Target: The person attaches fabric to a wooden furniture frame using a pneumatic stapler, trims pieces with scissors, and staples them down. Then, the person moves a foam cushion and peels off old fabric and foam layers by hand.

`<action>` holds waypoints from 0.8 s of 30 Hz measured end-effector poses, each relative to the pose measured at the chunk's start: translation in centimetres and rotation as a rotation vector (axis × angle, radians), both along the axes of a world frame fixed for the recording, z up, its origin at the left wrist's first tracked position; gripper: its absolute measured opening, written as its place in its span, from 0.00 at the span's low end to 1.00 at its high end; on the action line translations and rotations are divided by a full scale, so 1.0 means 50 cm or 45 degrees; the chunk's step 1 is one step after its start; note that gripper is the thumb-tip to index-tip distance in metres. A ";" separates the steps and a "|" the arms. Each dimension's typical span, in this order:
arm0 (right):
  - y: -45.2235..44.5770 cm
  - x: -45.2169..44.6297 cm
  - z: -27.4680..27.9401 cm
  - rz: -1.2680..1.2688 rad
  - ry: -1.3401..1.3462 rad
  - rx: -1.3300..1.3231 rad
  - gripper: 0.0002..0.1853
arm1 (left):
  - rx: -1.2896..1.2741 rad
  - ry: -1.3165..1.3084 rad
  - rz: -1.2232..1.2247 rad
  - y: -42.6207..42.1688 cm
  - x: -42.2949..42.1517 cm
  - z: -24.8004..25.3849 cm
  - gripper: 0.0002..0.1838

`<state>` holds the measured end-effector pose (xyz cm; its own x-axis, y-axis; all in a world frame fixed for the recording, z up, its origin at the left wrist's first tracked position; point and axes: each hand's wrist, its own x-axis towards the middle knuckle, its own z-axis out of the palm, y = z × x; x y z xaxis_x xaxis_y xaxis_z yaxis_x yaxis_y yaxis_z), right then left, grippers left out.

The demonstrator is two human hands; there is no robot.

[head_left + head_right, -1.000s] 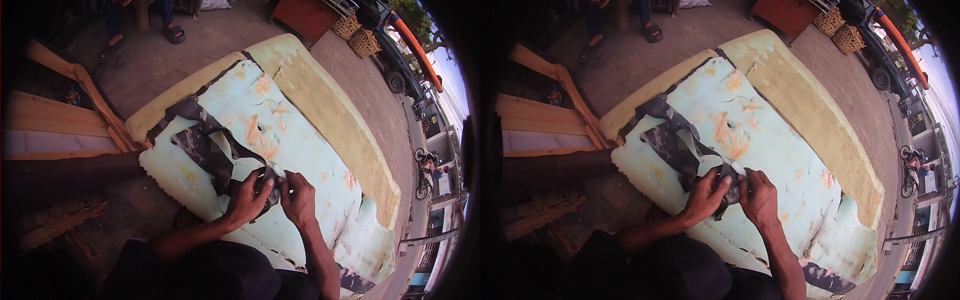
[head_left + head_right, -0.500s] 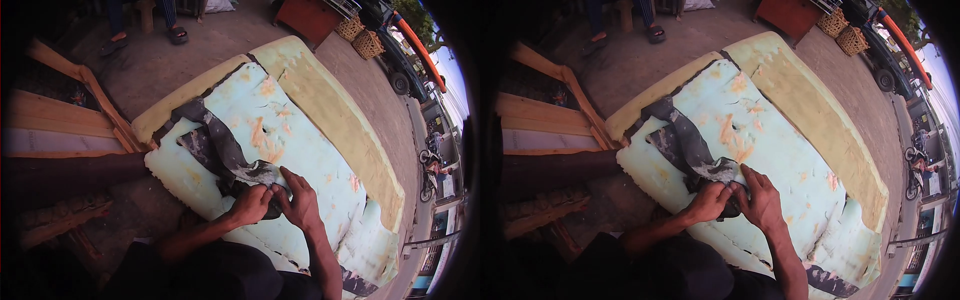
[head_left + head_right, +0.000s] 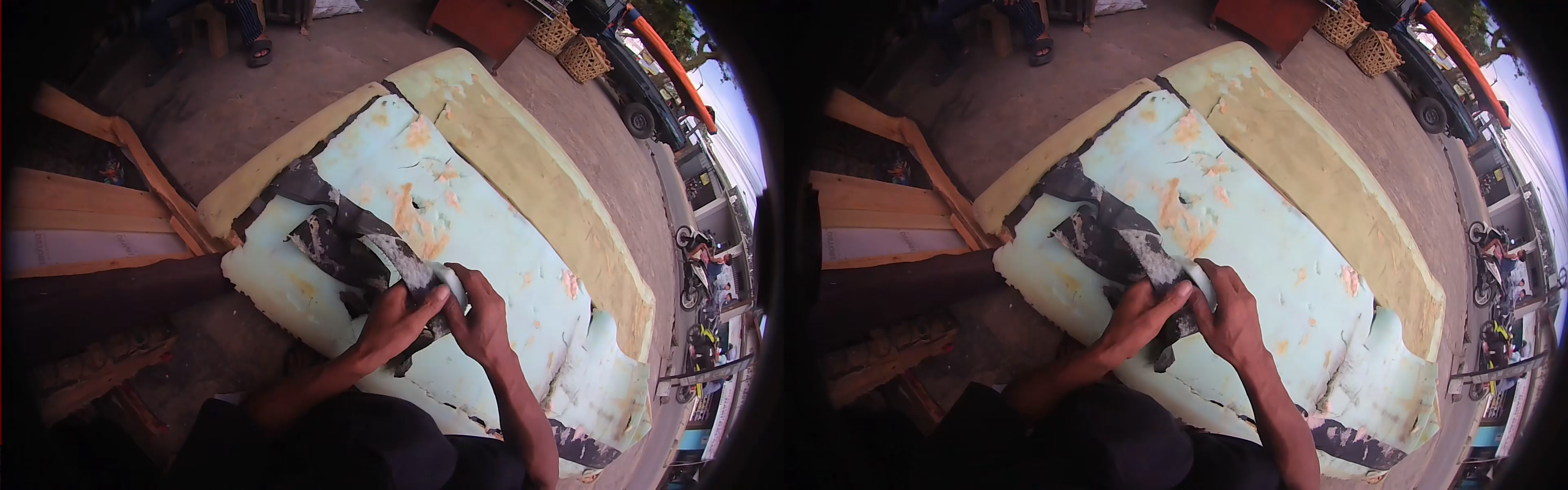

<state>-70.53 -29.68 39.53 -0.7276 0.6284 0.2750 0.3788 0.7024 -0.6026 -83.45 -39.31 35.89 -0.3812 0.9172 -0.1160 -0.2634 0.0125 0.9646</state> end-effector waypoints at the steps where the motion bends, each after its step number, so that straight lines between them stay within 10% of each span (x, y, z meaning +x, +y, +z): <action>1: -0.004 -0.004 0.003 0.001 -0.003 -0.002 0.18 | -0.002 -0.003 0.001 -0.002 -0.004 -0.014 0.21; 11: 0.023 -0.004 -0.010 -0.519 0.079 -0.298 0.12 | 0.139 0.836 0.144 -0.007 0.045 -0.025 0.18; 17: 0.015 0.013 0.000 -0.379 0.130 -0.492 0.15 | 0.142 0.753 0.192 0.001 0.044 -0.029 0.20; 19: 0.006 0.013 -0.002 -0.178 0.244 -0.574 0.18 | 0.181 0.138 0.255 0.013 0.045 -0.019 0.23; 24: 0.017 0.013 0.001 -0.266 0.227 -0.849 0.15 | 0.081 0.498 0.140 -0.006 0.028 -0.036 0.20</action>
<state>-69.90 -28.84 39.56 -0.5539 0.8250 -0.1120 0.3208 0.0873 -0.9431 -82.04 -39.62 34.09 -0.4814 0.8692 0.1127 0.1271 -0.0579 0.9902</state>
